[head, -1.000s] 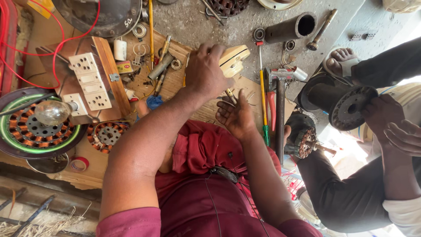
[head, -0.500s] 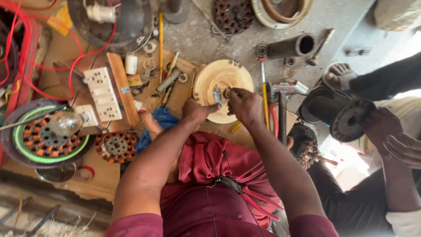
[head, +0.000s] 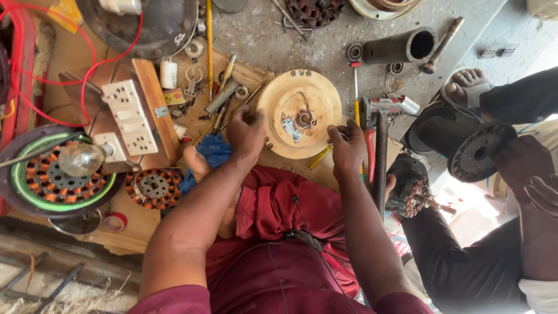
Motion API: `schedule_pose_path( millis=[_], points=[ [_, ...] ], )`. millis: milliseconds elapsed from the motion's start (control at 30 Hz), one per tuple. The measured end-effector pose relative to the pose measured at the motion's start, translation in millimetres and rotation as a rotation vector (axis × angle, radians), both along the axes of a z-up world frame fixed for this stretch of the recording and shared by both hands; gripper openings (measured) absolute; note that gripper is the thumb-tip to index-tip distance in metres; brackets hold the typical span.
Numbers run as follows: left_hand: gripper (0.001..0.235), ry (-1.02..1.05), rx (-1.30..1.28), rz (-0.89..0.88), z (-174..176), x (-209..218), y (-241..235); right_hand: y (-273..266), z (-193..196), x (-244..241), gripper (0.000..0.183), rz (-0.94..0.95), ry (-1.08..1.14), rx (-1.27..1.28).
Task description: The person repairs a circular electric motor component by using a screwdriver to adjust internal parts and a hammer to tap the assembly. They repeatedly flip the component over to access different sides and continue adjusting the internal mechanism.
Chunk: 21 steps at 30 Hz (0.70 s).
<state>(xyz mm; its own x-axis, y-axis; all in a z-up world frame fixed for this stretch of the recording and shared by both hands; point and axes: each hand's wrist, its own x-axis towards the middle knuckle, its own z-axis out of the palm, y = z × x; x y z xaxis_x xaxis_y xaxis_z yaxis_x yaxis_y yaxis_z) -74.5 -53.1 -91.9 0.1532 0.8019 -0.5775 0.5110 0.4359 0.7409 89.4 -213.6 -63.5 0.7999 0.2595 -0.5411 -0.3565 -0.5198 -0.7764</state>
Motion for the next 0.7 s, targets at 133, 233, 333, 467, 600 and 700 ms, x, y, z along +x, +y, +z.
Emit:
schedule_pose_path(
  millis=[133, 233, 333, 467, 600, 700],
  points=[
    [0.054, -0.117, -0.083, -0.169, 14.3, 21.3, 13.8, 0.1, -11.1, 7.0, 0.071, -0.047, 0.119, -0.177],
    [0.051, -0.166, -0.293, -0.186, 16.0, 27.3, 33.0, 6.7, -3.0, 12.9, 0.055, -0.005, 0.372, -0.108],
    [0.048, 0.073, -0.428, -0.383, 22.8, 29.5, 51.2, 17.1, 18.4, 15.2, 0.046, 0.036, 0.480, -0.106],
    [0.046, -0.037, -0.083, -0.463, 53.7, 27.9, 62.8, 36.7, 58.7, 26.6, 0.044, 0.102, 0.278, -0.118],
    [0.047, -0.273, 0.133, -0.468, 58.1, -2.2, 38.7, 12.5, 83.7, 27.9, 0.045, 0.208, 0.115, 0.311],
    [0.048, -0.048, 0.008, -0.483, 42.0, 13.0, 45.7, 36.6, 76.1, 40.9, 0.050, 0.313, 0.067, 0.215]
  ],
)
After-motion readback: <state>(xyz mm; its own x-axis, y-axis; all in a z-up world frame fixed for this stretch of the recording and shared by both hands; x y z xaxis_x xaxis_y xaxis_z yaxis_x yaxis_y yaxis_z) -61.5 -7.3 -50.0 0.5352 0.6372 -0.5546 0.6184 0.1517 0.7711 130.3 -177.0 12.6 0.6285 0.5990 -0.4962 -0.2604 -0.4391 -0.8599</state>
